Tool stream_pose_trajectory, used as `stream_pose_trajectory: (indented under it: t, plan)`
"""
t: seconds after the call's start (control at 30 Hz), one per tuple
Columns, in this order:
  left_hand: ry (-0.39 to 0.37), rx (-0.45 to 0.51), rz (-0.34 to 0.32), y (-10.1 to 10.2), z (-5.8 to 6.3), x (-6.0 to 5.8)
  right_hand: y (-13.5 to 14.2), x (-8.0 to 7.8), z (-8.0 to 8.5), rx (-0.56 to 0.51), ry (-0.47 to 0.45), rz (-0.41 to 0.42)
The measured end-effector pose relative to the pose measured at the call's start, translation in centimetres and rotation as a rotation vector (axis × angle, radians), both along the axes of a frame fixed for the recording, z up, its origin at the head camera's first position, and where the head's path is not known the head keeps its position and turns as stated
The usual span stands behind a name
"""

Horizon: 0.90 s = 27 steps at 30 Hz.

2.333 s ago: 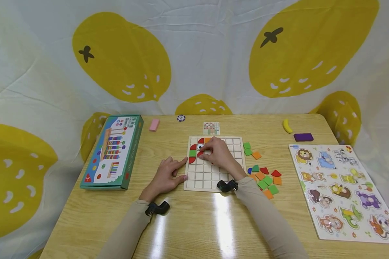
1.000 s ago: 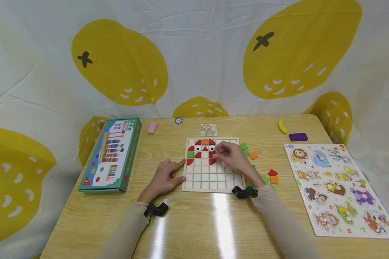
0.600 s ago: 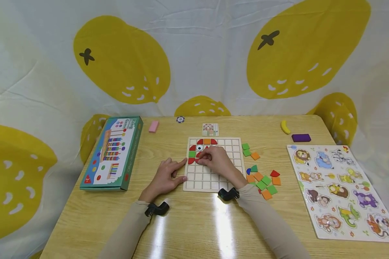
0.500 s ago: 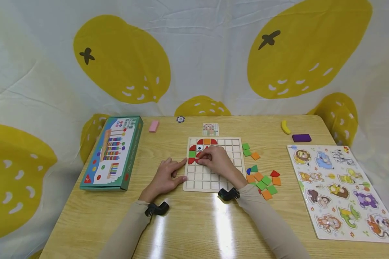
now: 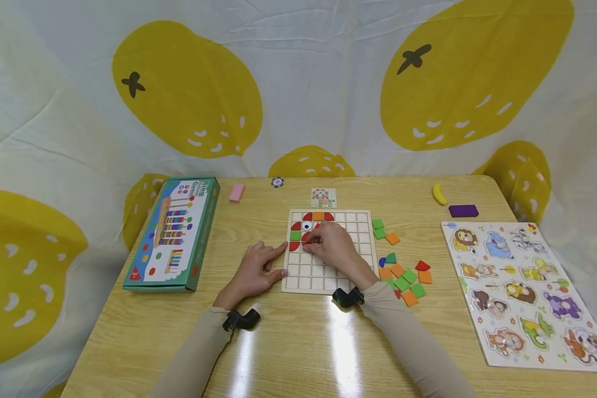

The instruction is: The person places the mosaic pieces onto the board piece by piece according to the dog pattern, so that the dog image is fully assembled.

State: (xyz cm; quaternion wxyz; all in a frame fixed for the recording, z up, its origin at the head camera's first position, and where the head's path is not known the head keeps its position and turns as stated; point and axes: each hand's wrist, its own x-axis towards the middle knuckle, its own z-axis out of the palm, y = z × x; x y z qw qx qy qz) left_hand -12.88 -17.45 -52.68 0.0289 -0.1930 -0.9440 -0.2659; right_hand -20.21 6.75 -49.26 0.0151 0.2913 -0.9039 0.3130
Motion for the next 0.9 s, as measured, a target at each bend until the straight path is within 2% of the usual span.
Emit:
stream_pose_trajectory:
  t: [0.1,0.17,0.27,0.4,0.53,0.67,0.9]
  plan:
    - [-0.010,-0.006,0.000,0.1,0.1,0.0,1.3,-0.1,0.4,-0.043,0.002,0.006]
    - [-0.015,-0.004,0.000,0.2,0.1,0.0,3.2,-0.4,0.9,-0.077,0.019,-0.010]
    - [-0.016,0.006,0.009,0.3,0.1,0.0,7.2,-1.0,1.8,-0.084,0.049,-0.087]
    - [-0.005,0.016,0.022,0.2,0.0,0.2,13.1,-1.4,2.2,0.016,0.007,-0.177]
    - [0.002,0.016,0.024,0.0,-0.2,0.2,17.1,-1.2,1.7,0.104,-0.084,-0.215]
    - [-0.005,0.026,0.025,-0.1,-0.2,0.3,18.6,-1.0,0.8,0.117,-0.144,-0.211]
    - [0.007,0.032,0.014,0.0,-0.1,0.2,18.6,-0.9,0.3,0.119,-0.181,-0.240]
